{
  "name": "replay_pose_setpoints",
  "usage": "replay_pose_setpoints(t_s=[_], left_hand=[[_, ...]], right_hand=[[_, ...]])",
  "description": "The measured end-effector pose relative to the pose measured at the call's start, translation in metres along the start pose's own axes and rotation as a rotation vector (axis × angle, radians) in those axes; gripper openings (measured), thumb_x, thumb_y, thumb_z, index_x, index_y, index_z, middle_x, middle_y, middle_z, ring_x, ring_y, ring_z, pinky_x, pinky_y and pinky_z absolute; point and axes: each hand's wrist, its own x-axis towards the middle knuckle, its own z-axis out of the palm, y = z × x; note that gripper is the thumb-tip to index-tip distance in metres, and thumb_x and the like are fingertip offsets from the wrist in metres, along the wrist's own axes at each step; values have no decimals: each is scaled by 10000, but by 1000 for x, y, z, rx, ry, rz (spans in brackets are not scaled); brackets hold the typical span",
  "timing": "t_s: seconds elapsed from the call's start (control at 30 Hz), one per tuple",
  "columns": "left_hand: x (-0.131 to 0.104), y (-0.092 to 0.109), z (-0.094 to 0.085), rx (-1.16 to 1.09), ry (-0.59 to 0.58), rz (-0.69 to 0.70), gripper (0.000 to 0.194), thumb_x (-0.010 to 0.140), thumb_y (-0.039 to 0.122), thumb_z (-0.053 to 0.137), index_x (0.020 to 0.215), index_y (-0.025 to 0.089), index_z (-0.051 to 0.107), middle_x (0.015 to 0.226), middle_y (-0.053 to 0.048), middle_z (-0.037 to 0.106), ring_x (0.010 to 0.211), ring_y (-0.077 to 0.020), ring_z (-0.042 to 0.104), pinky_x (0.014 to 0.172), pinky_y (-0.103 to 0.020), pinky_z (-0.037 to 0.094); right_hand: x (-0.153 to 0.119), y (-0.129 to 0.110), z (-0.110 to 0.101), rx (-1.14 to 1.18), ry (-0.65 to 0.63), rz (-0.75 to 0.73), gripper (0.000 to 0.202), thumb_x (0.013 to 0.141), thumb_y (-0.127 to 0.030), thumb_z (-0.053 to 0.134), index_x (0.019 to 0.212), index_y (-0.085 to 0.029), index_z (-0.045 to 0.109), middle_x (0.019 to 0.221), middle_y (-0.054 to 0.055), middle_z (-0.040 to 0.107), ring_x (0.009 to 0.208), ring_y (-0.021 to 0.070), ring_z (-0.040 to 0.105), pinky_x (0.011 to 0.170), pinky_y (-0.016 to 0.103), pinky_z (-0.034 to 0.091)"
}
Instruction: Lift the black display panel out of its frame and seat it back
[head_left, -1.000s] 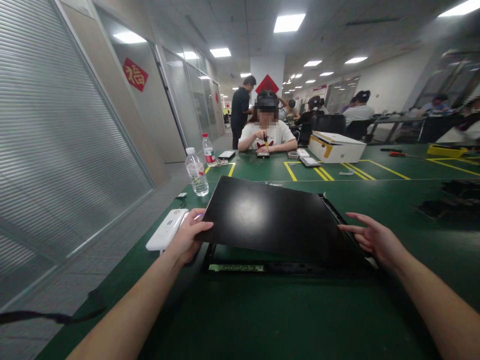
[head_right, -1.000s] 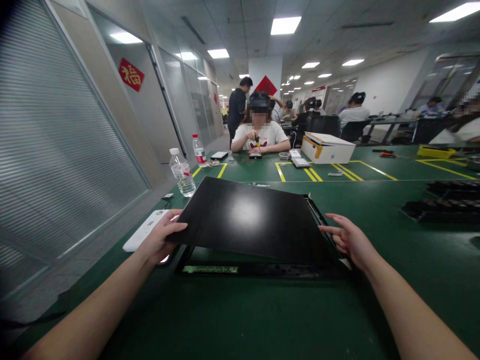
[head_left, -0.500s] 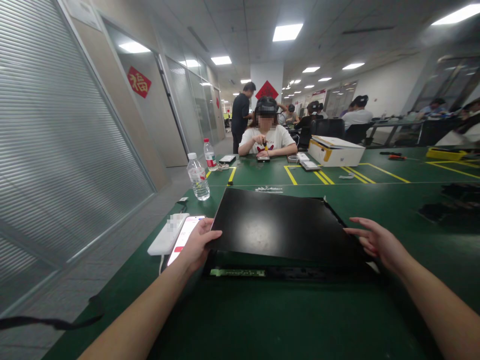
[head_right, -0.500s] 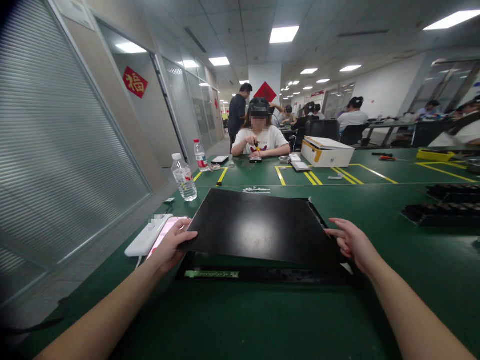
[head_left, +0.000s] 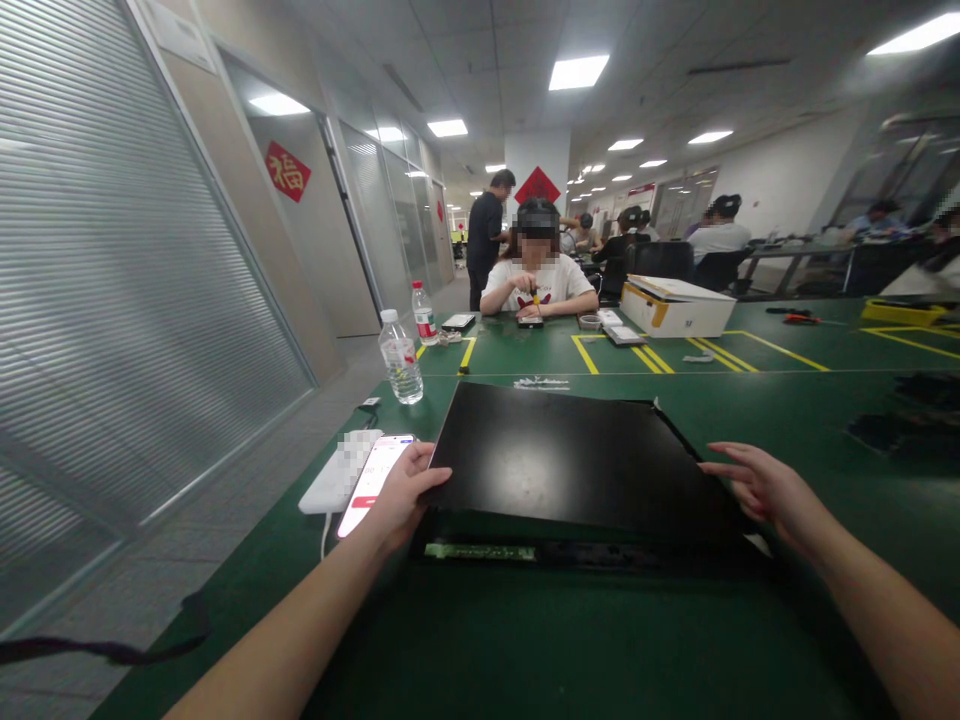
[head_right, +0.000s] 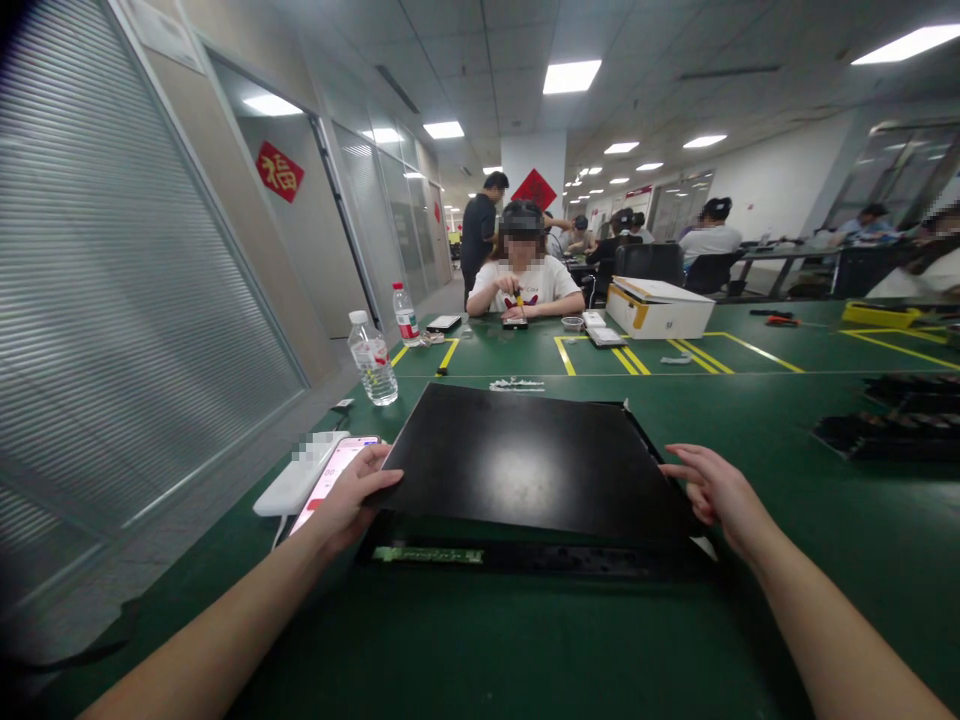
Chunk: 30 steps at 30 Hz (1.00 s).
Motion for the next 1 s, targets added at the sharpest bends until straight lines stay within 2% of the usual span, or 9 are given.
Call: replay_pose_setpoints(t_s=[0.1, 0.33, 0.5, 0.6, 0.73, 0.83, 1.0], left_hand=[[2, -7, -3, 3, -17, 2, 508, 580, 174, 944, 975, 184, 625, 925, -28, 814, 746, -199, 773, 702, -294, 603], [2, -9, 2, -30, 10, -3, 537, 520, 174, 961, 946, 169, 634, 851, -27, 806, 697, -190, 756, 661, -280, 594], [-1, -3, 4, -1, 3, -61, 560, 525, 164, 968, 962, 168, 617, 882, -50, 808, 705, -207, 766, 659, -291, 599], [0, -5, 2, 11, -3, -66, 548, 547, 150, 963, 972, 171, 617, 909, -59, 811, 725, -213, 772, 664, -292, 598], [6, -13, -3, -11, 6, -31, 541, 544, 153, 964, 964, 177, 623, 895, -66, 809, 788, -242, 787, 682, -295, 600], [8, -17, -4, -9, 10, -23, 550, 536, 162, 971, 961, 180, 622, 859, -56, 806, 783, -244, 787, 702, -307, 606], [6, -13, -3, 12, -4, -33, 561, 536, 188, 979, 965, 177, 619, 865, -57, 809, 783, -242, 789, 691, -305, 605]], right_hand=[[4, 4, -2, -19, 5, -15, 451, 788, -514, 667, 1127, -217, 644, 991, 162, 783, 409, 54, 293, 369, 233, 214], [1, 4, 1, -219, 12, -46, 489, 756, -550, 659, 1107, -210, 675, 948, 118, 786, 416, 82, 368, 371, 252, 274], [2, 7, -1, -405, 26, -100, 498, 782, -606, 631, 1097, -234, 734, 754, 57, 742, 443, 134, 452, 402, 277, 330], [5, 8, -3, -487, 53, -170, 469, 770, -632, 641, 1010, -250, 771, 728, 55, 736, 551, 199, 585, 475, 313, 424], [8, 8, -3, -567, 93, -249, 450, 748, -640, 640, 930, -257, 793, 866, 72, 794, 784, 282, 709, 656, 379, 527], [10, 10, -4, -605, 97, -269, 454, 744, -644, 630, 925, -262, 796, 922, 76, 814, 874, 318, 735, 739, 411, 541], [12, 14, -5, -626, 81, -255, 464, 740, -659, 616, 933, -272, 784, 903, 66, 815, 881, 328, 737, 804, 439, 536]])
